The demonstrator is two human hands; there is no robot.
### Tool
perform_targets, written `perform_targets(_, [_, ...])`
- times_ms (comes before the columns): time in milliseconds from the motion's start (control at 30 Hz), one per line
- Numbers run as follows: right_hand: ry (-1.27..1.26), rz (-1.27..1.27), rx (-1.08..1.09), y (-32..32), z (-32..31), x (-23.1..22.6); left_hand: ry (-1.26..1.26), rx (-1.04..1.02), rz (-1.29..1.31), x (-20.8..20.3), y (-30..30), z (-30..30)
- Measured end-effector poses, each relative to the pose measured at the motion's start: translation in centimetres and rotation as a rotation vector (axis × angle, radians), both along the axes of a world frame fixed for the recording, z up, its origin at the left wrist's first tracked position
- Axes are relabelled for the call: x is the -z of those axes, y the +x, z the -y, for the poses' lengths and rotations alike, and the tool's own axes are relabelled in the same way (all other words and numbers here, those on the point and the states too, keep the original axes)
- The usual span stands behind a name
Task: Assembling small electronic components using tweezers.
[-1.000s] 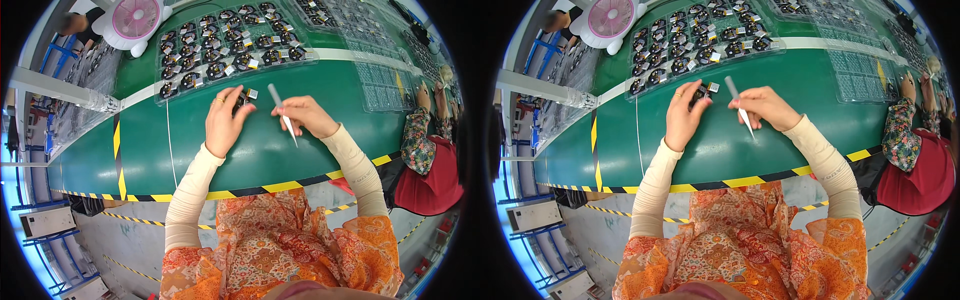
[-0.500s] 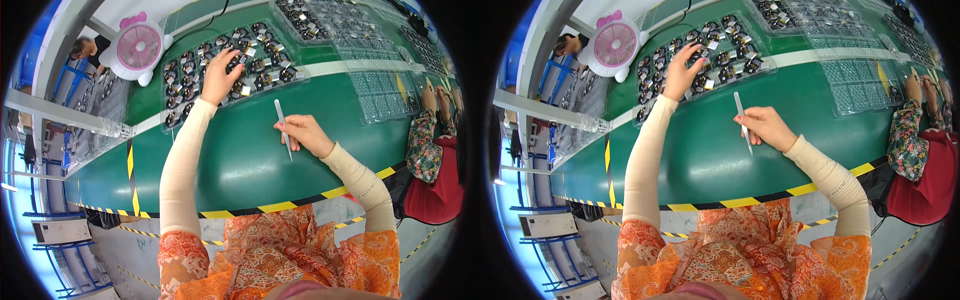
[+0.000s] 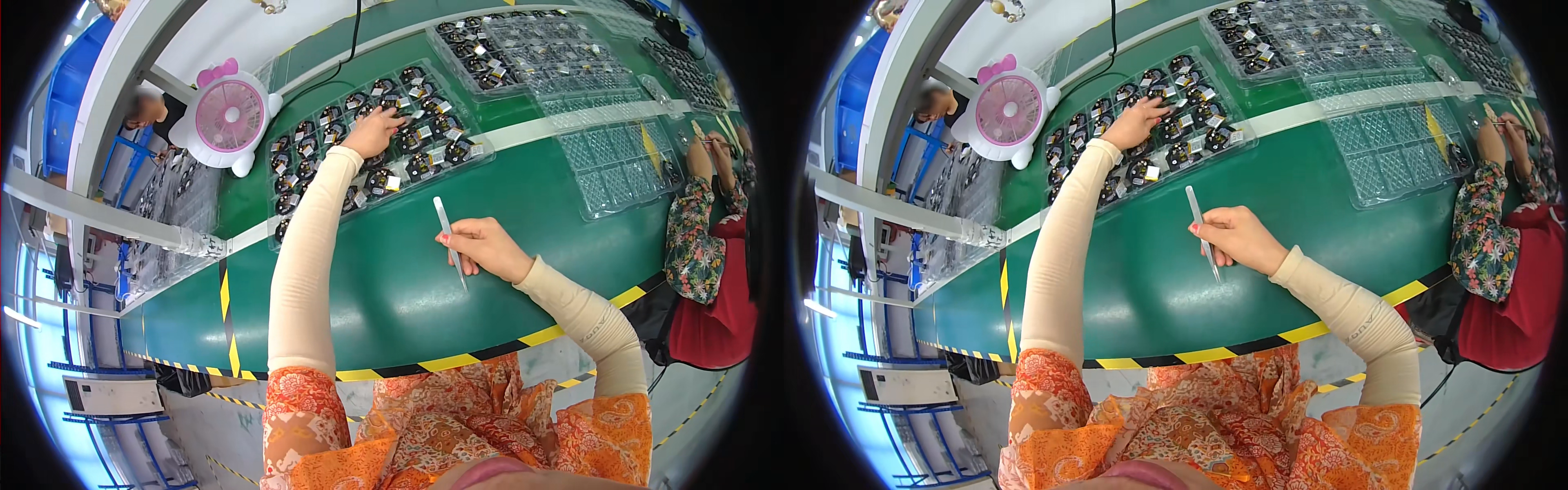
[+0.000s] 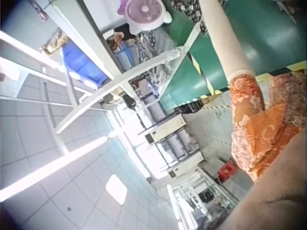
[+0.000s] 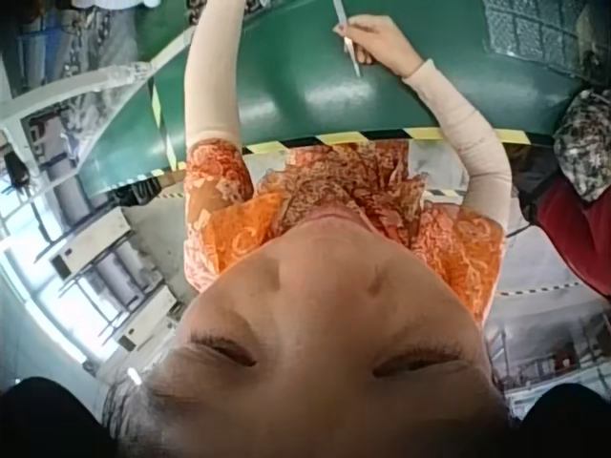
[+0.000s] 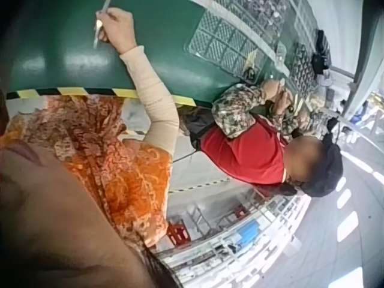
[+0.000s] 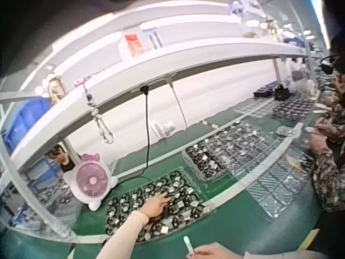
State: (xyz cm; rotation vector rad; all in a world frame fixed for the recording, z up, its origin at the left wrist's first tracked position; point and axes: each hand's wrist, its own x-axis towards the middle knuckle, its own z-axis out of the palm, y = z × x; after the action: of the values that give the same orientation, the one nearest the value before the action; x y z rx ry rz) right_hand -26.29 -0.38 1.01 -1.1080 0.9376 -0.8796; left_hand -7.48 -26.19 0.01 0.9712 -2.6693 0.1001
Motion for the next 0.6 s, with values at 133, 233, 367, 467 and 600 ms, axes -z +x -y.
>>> perform_targets(133, [0.008, 0.005, 0.005, 0.0, 0.0, 0.3, 0.179, -0.015, -0.152, -3.2, -2.3, -0.2])
perform_targets(233, [0.037, -0.027, -0.026, -0.2, 0.0, 0.5, 0.003, -0.269, -0.135, -3.0, -5.9, -0.6])
perform_targets(367, [0.034, -0.019, -0.037, 0.0, -0.4, -0.1, 0.077, -0.505, 0.075, -1.0, -9.0, 0.1])
perform_targets(467, [0.014, 0.048, 0.01, -0.1, -0.4, -0.2, 0.211, -0.506, -0.01, -0.9, -9.0, 1.1])
perform_targets(600, [-0.179, 0.273, 0.21, 0.1, -0.1, 0.3, 0.122, -0.313, -0.619, -1.7, -5.8, 1.0])
